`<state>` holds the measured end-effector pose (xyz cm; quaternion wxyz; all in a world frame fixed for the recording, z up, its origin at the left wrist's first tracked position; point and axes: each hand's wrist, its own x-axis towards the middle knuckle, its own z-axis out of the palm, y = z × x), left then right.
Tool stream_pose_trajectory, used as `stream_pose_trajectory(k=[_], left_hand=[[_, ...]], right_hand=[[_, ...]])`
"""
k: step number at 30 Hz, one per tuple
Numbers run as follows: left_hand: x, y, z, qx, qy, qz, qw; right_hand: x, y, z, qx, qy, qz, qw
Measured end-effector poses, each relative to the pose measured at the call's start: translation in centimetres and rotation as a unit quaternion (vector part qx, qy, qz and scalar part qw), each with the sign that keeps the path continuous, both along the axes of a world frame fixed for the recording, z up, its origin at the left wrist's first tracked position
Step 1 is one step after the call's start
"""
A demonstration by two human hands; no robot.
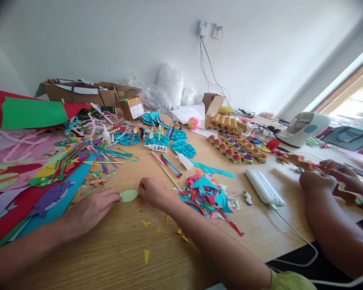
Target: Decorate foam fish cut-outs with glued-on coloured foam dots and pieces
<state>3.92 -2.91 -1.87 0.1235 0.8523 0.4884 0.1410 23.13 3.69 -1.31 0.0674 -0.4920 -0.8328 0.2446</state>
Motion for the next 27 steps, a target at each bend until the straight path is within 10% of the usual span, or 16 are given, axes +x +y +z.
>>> stream_pose_trajectory(k=[8,15,27], left_hand=[[0.0,-0.6,-2.5,0.088,0.040,-0.041,0.994],[-0.6,-0.3,-3.5,0.162,0.057,-0.063,0.983],[-1.1,0.0,-3.9,0.247,0.029,-0.079,0.965]], right_hand=[[0.7,-4.5,2.4,0.121,-0.086,0.001,0.989],[1.5,-10.4,2.4,0.177,-0.086,0.238,0.951],[2.0,-10.8,1.5,0.205,-0.095,0.262,0.938]])
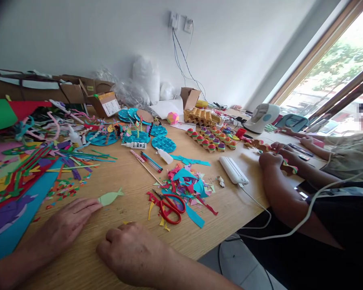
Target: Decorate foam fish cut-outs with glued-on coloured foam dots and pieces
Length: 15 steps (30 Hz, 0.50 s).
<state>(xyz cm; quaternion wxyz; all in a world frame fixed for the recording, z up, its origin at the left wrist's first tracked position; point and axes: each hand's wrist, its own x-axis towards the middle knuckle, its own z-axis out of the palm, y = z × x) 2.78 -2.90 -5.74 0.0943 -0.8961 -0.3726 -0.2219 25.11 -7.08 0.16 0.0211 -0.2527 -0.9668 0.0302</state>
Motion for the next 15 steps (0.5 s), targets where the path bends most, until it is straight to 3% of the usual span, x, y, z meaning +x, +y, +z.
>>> stream_pose_trajectory(k=[5,9,12,15], left_hand=[[-0.4,0.3,-0.4,0.006,-0.007,-0.005,1.000],[-0.4,0.4,-0.1,0.024,-0.014,-0.011,1.000],[-0.3,0.4,0.3,0.035,-0.019,-0.024,0.999],[-0.2,0.5,0.5,0.051,-0.016,-0.032,0.998]], right_hand=[[1.0,-0.6,-0.6,-0.025,0.026,-0.053,0.998],[2.8,-0.9,-0.9,-0.070,0.058,-0.175,0.980],[4.9,-1.0,-0.9,-0.112,0.080,-0.290,0.947],[7.4,-1.0,-0.7,-0.126,0.094,-0.414,0.897]])
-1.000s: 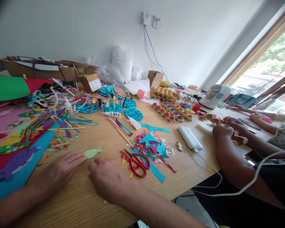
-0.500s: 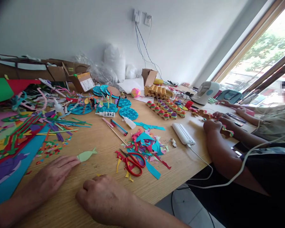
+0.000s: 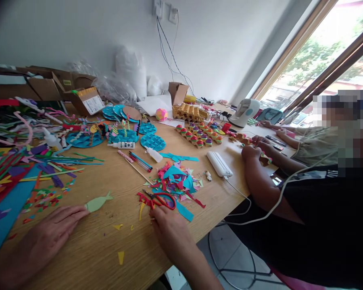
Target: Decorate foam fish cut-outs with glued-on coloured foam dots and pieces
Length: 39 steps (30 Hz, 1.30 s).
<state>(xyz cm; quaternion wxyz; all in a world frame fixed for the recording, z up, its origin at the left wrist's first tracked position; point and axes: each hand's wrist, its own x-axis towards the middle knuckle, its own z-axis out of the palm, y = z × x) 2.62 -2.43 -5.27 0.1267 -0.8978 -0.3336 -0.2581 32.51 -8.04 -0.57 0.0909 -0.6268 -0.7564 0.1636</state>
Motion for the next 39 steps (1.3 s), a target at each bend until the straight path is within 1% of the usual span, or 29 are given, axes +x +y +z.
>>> stream_pose_trajectory(k=[2,4,7,9,10,13,15,18,22,25,28,30,32,34,36,37,39], left_hand=[[0.0,0.1,-0.1,0.012,0.003,-0.002,1.000],[-0.1,0.3,-0.2,0.021,0.003,-0.001,1.000],[-0.2,0.4,-0.2,0.029,-0.002,0.000,1.000],[-0.2,0.4,-0.1,0.028,-0.007,-0.002,1.000],[-0.2,0.3,0.0,0.026,-0.010,-0.002,1.000],[-0.3,0.2,0.1,0.018,-0.022,0.000,1.000],[-0.5,0.2,-0.1,0.006,-0.031,-0.004,1.000],[-0.9,0.2,-0.6,-0.023,-0.041,-0.001,0.999],[-1.1,0.0,-0.8,-0.060,-0.056,-0.003,0.997],[-0.9,-0.3,-0.4,-0.065,-0.062,0.007,0.996],[-0.7,-0.5,0.0,-0.066,-0.057,0.017,0.996],[-0.6,-0.5,0.0,-0.069,-0.050,0.016,0.996],[-0.7,-0.6,-0.2,-0.070,-0.042,0.015,0.997],[-0.7,-0.6,-0.6,-0.076,-0.034,0.019,0.996],[-0.7,-0.8,-0.8,-0.089,-0.029,0.023,0.995],[-0.6,-0.9,-0.9,-0.095,-0.030,0.024,0.995],[-0.4,-1.0,-0.7,-0.107,-0.035,0.023,0.993]], right_hand=[[1.4,0.0,0.1,0.003,-0.008,-0.057,0.998],[2.3,0.0,0.3,0.014,-0.018,-0.082,0.996],[2.7,0.1,0.7,0.014,-0.026,-0.079,0.996],[2.9,0.2,1.1,-0.010,-0.029,-0.069,0.997],[3.1,0.3,1.2,-0.023,-0.034,-0.076,0.996],[4.3,0.5,1.4,-0.043,-0.071,-0.147,0.986],[5.1,0.6,1.3,-0.049,-0.099,-0.173,0.979],[5.2,0.7,1.0,-0.052,-0.102,-0.153,0.982],[3.7,0.8,1.1,-0.032,-0.063,-0.119,0.990],[1.9,0.7,2.2,-0.011,-0.033,-0.077,0.996],[-0.3,0.6,4.5,-0.009,0.027,0.005,1.000],[-1.9,0.7,6.3,-0.013,0.048,0.099,0.994],[-3.4,1.0,7.9,-0.016,0.036,0.210,0.977],[-4.7,1.5,8.9,0.022,0.007,0.290,0.957],[-5.8,2.1,9.2,0.087,-0.022,0.349,0.933],[-6.4,2.4,8.9,0.122,-0.033,0.372,0.920],[-7.6,2.6,7.9,0.180,-0.048,0.401,0.897]])
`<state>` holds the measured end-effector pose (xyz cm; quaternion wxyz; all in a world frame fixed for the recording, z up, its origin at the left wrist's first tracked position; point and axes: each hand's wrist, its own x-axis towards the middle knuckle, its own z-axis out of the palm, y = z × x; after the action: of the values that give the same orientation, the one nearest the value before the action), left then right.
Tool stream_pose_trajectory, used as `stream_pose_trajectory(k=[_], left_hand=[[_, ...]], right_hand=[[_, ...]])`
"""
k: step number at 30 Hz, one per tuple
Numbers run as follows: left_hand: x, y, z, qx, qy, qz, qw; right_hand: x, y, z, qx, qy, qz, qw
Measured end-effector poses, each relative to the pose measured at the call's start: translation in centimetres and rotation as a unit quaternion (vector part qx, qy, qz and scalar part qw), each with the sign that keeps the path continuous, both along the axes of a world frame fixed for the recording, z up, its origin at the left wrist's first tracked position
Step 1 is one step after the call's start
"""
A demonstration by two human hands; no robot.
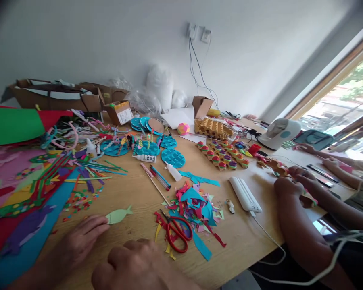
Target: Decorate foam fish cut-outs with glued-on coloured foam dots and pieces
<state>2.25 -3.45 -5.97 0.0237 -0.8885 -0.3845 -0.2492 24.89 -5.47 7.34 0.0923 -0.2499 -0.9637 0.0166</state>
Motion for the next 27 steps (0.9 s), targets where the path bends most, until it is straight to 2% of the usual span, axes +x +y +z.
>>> stream_pose_trajectory(k=[2,4,7,10,14,21,27], left_hand=[[0.4,-0.1,0.4,-0.016,-0.010,-0.004,1.000],[0.9,-0.2,1.0,-0.031,-0.028,-0.007,0.999],[1.3,-0.1,1.6,-0.043,-0.062,-0.013,0.997],[1.4,0.0,1.7,-0.093,-0.074,-0.021,0.993],[1.4,0.1,1.6,-0.140,-0.080,-0.019,0.987],[1.3,0.3,1.4,-0.159,-0.109,-0.013,0.981],[1.0,0.7,0.6,-0.112,-0.168,0.009,0.979]], right_hand=[[-1.3,-0.2,-1.5,0.023,0.001,0.006,1.000],[-2.6,-0.6,-3.0,0.004,-0.005,0.009,1.000],[-3.8,-1.4,-3.8,-0.017,-0.021,0.030,0.999],[-4.1,-1.8,-2.6,-0.008,-0.047,-0.007,0.999],[-4.4,-1.9,-0.9,-0.031,-0.045,-0.105,0.993],[-7.9,-2.8,-0.8,-0.002,-0.091,-0.047,0.995],[-9.5,-3.4,1.6,-0.024,-0.137,-0.002,0.990]])
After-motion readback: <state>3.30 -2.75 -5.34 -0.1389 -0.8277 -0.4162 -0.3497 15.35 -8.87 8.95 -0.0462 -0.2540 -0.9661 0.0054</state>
